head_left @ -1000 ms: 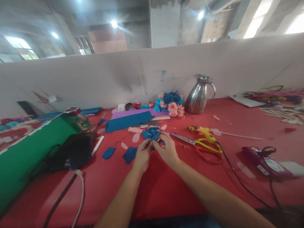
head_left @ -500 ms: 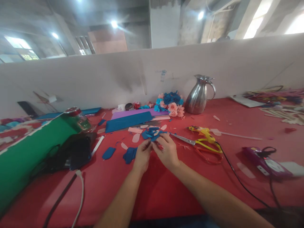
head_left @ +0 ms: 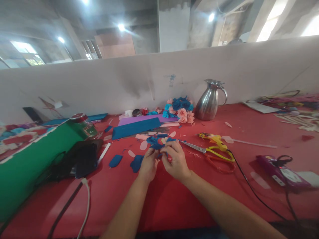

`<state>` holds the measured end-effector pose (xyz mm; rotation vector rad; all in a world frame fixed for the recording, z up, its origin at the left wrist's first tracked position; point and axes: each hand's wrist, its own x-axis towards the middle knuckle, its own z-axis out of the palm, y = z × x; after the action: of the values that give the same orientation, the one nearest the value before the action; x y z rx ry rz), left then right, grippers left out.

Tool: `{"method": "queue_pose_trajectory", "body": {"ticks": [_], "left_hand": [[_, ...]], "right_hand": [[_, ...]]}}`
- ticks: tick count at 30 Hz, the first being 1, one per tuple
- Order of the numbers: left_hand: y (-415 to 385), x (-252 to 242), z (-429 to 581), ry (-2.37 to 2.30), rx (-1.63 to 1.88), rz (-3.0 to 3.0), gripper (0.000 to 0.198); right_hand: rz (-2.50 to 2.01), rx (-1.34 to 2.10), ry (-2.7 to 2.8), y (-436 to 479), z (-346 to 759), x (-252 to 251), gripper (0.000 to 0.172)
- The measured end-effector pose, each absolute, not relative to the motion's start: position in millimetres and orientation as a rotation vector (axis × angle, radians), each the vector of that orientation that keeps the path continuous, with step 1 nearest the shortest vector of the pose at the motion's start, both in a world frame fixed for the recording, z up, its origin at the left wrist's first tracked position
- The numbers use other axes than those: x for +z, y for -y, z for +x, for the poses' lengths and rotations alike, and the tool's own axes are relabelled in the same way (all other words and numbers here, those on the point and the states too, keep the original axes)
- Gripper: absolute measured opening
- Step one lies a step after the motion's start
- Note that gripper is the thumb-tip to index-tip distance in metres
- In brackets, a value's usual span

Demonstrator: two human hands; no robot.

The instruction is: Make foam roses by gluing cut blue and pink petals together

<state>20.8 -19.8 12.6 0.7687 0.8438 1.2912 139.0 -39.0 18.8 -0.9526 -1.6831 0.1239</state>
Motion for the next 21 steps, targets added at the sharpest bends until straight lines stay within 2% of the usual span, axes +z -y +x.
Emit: {"method": "queue_pose_trajectory", "body": {"ticks": [5, 10, 14, 21], "left_hand": [[23, 15, 21, -0.733, 1.192, 0.808, 0.025], [22, 12, 22, -0.664, 1.166, 0.820, 0.026], [20, 9, 22, -0.708, 1.139, 0.850, 0.029], [20, 9, 21, -0.780, 1.140, 0.871, 0.033]], "right_hand": [[-1.015, 0.672, 1.390, 31, 140, 22, 0.007], [-0.922, 1.245, 1.191, 24, 139, 23, 0.019], [-0.900, 1.355, 1.084, 22, 140, 21, 0.019], [-0.949, 1.271, 1.123, 18, 141, 14, 0.021]]}}
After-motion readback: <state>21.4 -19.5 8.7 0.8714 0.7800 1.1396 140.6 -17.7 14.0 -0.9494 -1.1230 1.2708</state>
